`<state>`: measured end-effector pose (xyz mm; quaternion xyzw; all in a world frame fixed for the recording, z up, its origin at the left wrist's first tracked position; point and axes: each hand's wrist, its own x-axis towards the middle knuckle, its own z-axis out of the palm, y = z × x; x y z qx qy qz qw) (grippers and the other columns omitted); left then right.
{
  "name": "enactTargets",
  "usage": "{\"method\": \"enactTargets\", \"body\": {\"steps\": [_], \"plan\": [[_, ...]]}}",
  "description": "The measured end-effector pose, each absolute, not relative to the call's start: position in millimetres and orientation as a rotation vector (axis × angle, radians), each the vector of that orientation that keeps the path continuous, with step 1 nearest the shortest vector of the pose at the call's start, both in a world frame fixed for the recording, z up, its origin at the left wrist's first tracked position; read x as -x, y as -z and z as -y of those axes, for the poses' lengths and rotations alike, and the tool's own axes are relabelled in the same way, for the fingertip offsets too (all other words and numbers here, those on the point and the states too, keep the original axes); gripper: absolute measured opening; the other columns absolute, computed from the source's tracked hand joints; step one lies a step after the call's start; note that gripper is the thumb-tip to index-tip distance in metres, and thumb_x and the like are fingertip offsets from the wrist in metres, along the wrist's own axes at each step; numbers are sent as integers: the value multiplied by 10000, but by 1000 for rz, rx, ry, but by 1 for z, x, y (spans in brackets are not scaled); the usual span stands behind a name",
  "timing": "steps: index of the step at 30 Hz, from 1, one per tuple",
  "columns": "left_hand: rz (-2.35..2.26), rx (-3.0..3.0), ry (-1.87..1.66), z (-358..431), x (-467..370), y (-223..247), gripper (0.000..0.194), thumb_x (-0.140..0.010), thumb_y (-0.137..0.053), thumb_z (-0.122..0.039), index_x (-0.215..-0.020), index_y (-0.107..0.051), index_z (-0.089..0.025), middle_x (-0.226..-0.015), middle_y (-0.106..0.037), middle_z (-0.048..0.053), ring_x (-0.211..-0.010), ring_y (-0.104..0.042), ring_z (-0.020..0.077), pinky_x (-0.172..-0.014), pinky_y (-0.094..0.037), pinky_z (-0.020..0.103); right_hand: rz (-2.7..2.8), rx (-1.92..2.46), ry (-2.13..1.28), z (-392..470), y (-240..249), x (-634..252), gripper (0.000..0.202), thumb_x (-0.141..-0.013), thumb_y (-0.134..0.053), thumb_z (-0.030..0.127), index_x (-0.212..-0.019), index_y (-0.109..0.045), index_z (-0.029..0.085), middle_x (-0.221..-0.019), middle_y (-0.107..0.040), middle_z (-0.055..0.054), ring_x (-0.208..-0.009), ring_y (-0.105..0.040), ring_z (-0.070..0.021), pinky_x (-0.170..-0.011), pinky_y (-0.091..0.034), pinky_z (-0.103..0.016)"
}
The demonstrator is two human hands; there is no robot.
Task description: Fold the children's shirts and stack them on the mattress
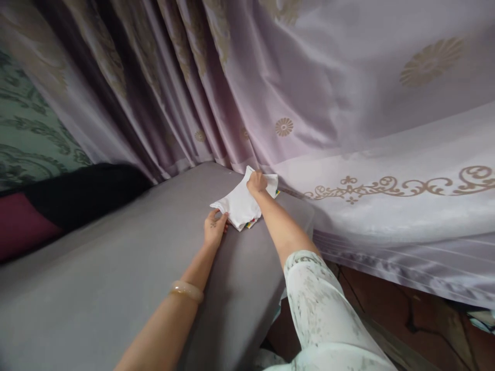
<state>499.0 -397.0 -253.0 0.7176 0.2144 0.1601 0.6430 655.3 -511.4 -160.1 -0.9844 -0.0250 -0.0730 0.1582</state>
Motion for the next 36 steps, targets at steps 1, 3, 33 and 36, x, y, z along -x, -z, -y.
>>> {"method": "enactTargets", "body": {"steps": [1, 3, 33, 36], "plan": [[-491, -1657, -376, 397, -498, 254, 492, -818, -636, -382, -1228, -535, -129, -588, -615, -15, -430, -513, 108, -429, -380, 196, 58, 2821, 209, 510, 163, -654, 386, -866, -486, 86, -1234, -603, 72, -1240, -605, -220, -1122, -622, -273, -889, -501, -311], [-490, -1691, -424, 399, -496, 253, 494, -825, -624, -395, -1226, -511, -132, -608, -635, -4, -461, -544, 126, -460, -400, 210, 19, 2824, 216, 508, 168, -651, 411, -856, -488, 77, -1256, -580, 64, -1220, -616, -222, -1114, -627, -271, -884, -500, -312], [-443, -1995, -493, 408, -492, 248, 259, -813, -635, -409, -946, -698, -195, -654, -683, 22, -670, -652, 184, -676, -429, 262, -13, 2944, 344, 528, 216, -665, 557, -902, -342, 280, -1389, -475, 44, -1489, -361, -246, -1392, -239, -382, -1080, -193, -553], [-454, -1990, -488, 409, -492, 247, 237, -805, -643, -389, -934, -697, -198, -641, -677, 18, -661, -651, 185, -667, -426, 261, -60, 2947, 304, 529, 220, -667, 544, -916, -317, 304, -1361, -509, 59, -1436, -430, -256, -1331, -345, -376, -1054, -218, -553]]}}
